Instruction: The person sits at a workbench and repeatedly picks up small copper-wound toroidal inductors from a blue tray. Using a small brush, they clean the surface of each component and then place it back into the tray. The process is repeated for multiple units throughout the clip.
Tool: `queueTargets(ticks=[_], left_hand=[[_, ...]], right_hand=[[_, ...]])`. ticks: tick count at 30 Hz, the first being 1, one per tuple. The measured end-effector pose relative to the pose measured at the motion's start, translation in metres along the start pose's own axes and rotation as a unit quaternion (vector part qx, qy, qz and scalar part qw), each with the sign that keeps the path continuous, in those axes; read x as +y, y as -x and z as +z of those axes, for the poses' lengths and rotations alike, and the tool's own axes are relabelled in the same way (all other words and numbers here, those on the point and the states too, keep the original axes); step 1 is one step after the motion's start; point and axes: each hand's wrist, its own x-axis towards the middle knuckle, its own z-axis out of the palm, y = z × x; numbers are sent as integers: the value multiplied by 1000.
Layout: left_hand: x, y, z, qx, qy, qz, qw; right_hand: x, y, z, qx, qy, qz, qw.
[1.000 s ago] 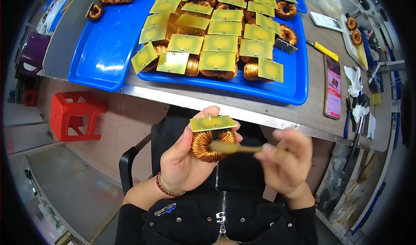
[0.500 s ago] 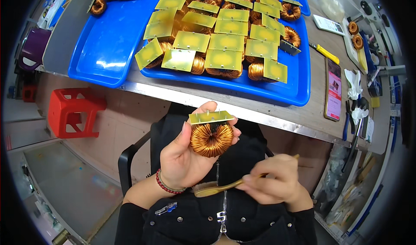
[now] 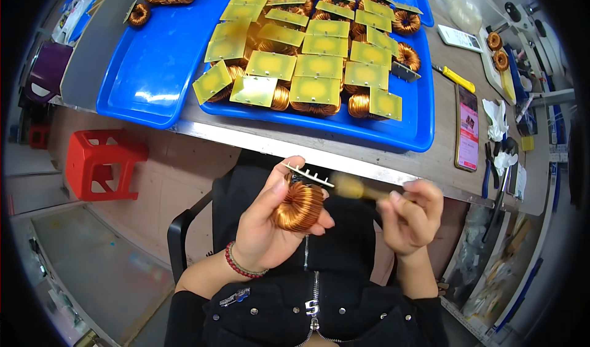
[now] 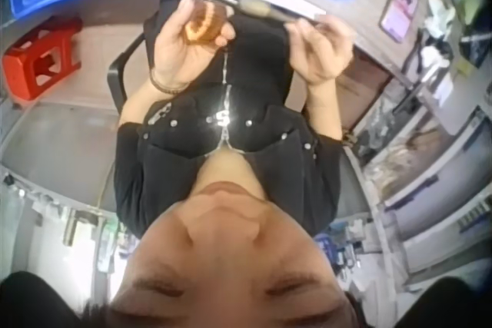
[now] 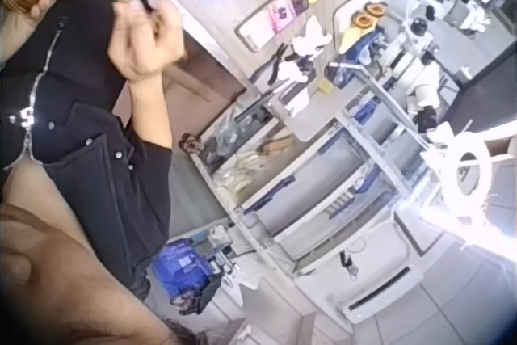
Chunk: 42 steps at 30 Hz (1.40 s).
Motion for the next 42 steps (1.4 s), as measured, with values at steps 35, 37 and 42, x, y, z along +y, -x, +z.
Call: queueTargets(ticks=[35,37,42], left_hand=[[3,-38,40,-85,-689,537,480],[6,-38,48,-120,-654,493,561],[35,-38,87,-162,-714,416,540]], right_hand=[[-45,-52,32,-194,-761,375,493],[-40,-54,22,-185,-711,314,601],[35,-101,-33,-34,-209,58,976]])
